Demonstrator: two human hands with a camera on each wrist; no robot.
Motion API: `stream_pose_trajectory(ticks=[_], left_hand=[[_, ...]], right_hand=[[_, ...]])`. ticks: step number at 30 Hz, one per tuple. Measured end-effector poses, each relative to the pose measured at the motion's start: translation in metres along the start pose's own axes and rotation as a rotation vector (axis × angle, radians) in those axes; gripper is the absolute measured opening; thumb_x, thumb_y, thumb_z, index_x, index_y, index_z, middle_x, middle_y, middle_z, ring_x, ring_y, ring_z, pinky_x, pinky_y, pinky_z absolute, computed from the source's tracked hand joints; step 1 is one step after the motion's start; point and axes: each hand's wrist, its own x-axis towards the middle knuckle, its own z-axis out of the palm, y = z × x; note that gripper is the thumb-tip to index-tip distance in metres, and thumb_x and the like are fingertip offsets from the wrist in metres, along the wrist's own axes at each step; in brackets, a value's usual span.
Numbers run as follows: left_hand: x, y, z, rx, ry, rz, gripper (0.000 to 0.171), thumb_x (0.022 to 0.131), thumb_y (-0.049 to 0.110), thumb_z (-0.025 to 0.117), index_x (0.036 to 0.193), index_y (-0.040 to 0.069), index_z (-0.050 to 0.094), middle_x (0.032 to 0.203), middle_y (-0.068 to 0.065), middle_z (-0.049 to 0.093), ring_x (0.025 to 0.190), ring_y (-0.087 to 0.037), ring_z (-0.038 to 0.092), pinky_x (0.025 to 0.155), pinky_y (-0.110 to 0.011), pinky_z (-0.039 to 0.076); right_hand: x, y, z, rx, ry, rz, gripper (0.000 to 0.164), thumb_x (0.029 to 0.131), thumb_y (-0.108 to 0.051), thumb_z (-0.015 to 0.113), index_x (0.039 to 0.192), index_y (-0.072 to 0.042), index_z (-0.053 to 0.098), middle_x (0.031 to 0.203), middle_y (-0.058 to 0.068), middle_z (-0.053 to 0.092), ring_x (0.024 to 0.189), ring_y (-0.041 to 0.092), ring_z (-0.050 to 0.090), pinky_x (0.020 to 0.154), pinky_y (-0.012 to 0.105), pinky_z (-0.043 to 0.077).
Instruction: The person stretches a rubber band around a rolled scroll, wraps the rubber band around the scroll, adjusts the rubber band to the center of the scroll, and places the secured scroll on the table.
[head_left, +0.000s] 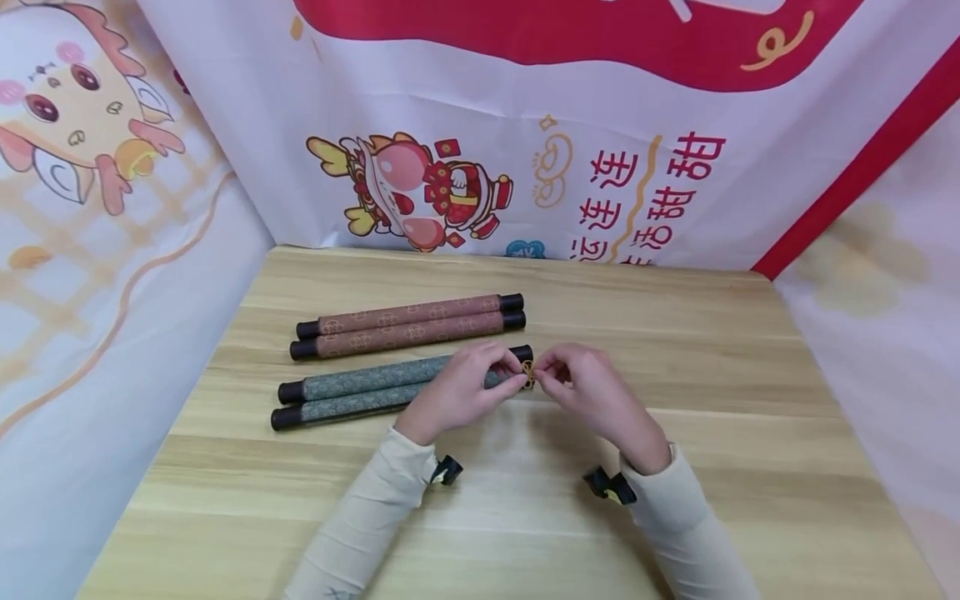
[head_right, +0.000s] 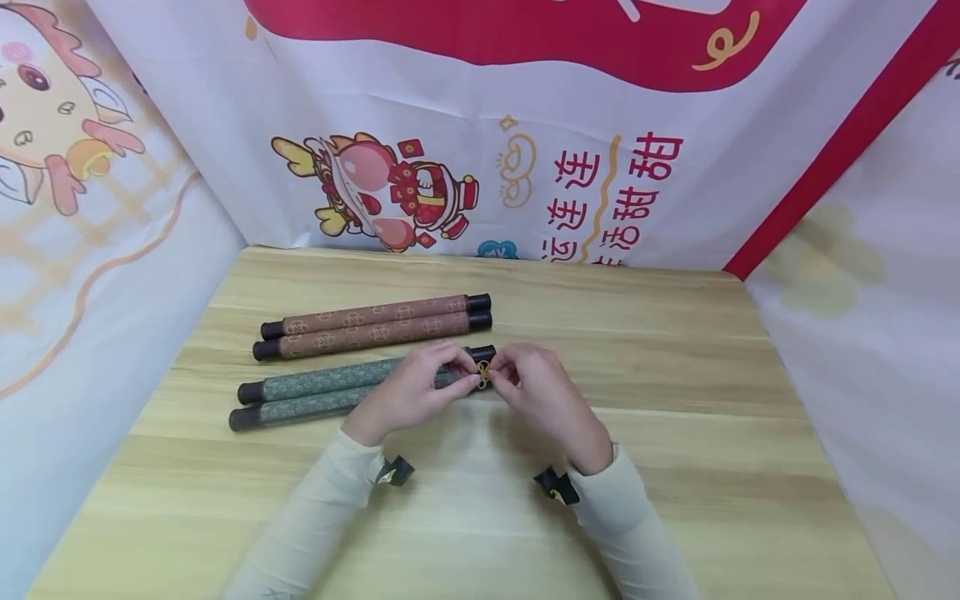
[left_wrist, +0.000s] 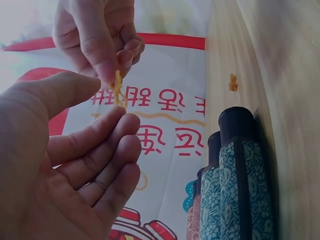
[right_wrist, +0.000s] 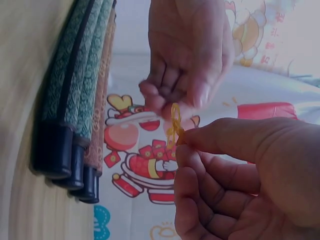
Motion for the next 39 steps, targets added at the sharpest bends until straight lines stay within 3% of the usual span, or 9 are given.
stream_pose_trajectory(ticks=[3,10,17,23,27,39], left_hand=[[0.0,0.001,-0.002,0.012,-0.017,-0.011,0.014,0.103,0.026,0.07,0.107,0.013,0.075,0.101,0.002,0.075,0.092,-0.009,0.069,0.087,-0.029,0.059],[-0.001,0.0,-0.002,0.013,-0.037,-0.014,0.01,0.102,0.019,0.071,0.105,0.011,0.075,0.103,0.0,0.076,0.094,-0.012,0.07,0.09,-0.034,0.06],[-0.003,-0.004,-0.006,-0.007,-0.033,-0.018,0.005,0.102,0.015,0.07,0.104,0.011,0.074,0.103,-0.001,0.076,0.098,-0.014,0.071,0.093,-0.039,0.061],[-0.005,-0.008,-0.017,0.016,0.026,0.009,0.006,0.103,0.013,0.068,0.101,0.01,0.072,0.1,-0.002,0.074,0.095,-0.015,0.07,0.088,-0.038,0.062],[-0.007,-0.011,-0.024,0.014,0.059,0.019,0.005,0.103,0.011,0.068,0.101,0.009,0.072,0.099,-0.002,0.074,0.092,-0.014,0.07,0.086,-0.038,0.063],[-0.006,-0.005,-0.026,0.032,0.034,0.028,0.005,0.103,0.013,0.069,0.103,0.009,0.072,0.102,-0.003,0.074,0.094,-0.014,0.071,0.086,-0.032,0.062]], right_hand=[[0.001,-0.004,0.002,-0.003,-0.009,-0.02,0.004,0.098,-0.011,0.074,0.094,-0.01,0.075,0.086,0.0,0.071,0.076,0.008,0.063,0.071,0.027,0.057],[-0.001,-0.007,0.006,-0.008,-0.017,-0.044,0.004,0.097,-0.009,0.075,0.093,-0.01,0.074,0.086,0.0,0.072,0.077,0.008,0.063,0.073,0.04,0.062],[-0.003,-0.007,0.005,-0.018,-0.005,-0.051,0.004,0.098,-0.009,0.074,0.094,-0.01,0.074,0.087,0.001,0.072,0.077,0.008,0.064,0.071,0.035,0.061],[-0.004,-0.002,-0.001,-0.017,-0.021,-0.007,0.004,0.099,-0.009,0.071,0.096,-0.01,0.074,0.088,0.0,0.072,0.077,0.008,0.063,0.068,0.023,0.056],[-0.004,0.002,-0.005,-0.012,-0.011,-0.008,0.005,0.099,-0.009,0.071,0.095,-0.01,0.074,0.087,-0.001,0.072,0.077,0.008,0.064,0.068,0.023,0.057],[-0.002,0.0,-0.003,-0.005,-0.001,0.01,0.005,0.1,-0.015,0.073,0.098,-0.012,0.075,0.092,-0.001,0.074,0.082,0.009,0.067,0.077,0.032,0.06]])
